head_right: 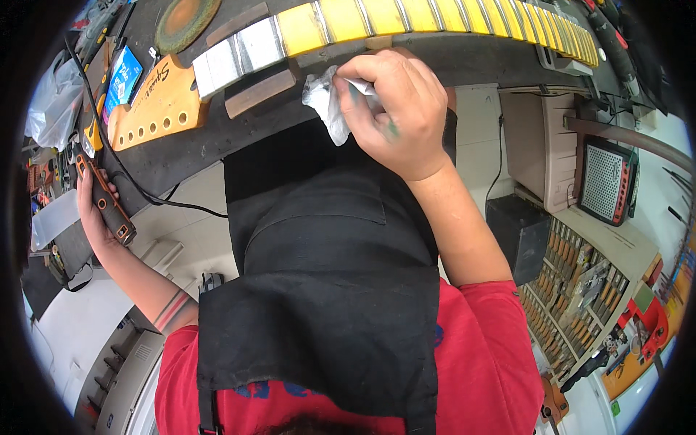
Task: The person wipes the frets of a guitar neck with a cloth and then uses a rotary tool to polish the frets individually.
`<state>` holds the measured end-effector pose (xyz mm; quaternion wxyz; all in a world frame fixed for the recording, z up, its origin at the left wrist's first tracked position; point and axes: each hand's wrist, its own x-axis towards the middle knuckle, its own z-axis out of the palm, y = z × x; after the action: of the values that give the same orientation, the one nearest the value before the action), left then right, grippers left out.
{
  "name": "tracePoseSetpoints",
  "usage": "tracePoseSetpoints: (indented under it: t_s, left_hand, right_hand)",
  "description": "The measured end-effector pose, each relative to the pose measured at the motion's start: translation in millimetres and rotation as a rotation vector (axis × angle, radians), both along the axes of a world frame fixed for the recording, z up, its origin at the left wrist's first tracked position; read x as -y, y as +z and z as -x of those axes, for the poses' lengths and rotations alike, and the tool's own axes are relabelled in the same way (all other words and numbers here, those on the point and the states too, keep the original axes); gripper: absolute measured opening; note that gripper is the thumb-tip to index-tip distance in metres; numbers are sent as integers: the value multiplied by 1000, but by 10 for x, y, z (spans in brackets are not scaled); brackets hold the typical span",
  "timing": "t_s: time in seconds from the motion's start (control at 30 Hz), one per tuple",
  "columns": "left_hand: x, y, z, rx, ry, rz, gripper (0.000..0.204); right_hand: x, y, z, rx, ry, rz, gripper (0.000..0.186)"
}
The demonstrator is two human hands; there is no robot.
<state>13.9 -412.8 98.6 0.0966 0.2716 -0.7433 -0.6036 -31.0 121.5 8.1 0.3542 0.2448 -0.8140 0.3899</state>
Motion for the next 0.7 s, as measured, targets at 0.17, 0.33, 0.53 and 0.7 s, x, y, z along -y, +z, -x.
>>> tracePoseSetpoints:
  t_s: [0.17, 0.33, 0.53, 0.7]
  left_hand:
    - [-10, 21, -7, -5, -10, 26, 30]
    - [0, 0, -2, -16, -22, 34, 31]
    - [-5, 1, 6, -16, -3, 25, 31]
    - [41, -9, -23, -14, 5, 38, 31]
  right_hand:
    - [14, -5, 6, -15, 3, 11, 26]
    - [28, -13, -1, -20, -15, 10, 25]
    - [29, -43, -2, -38, -15, 21, 24]
    - [67, -35, -15, -30, -18, 31, 23]
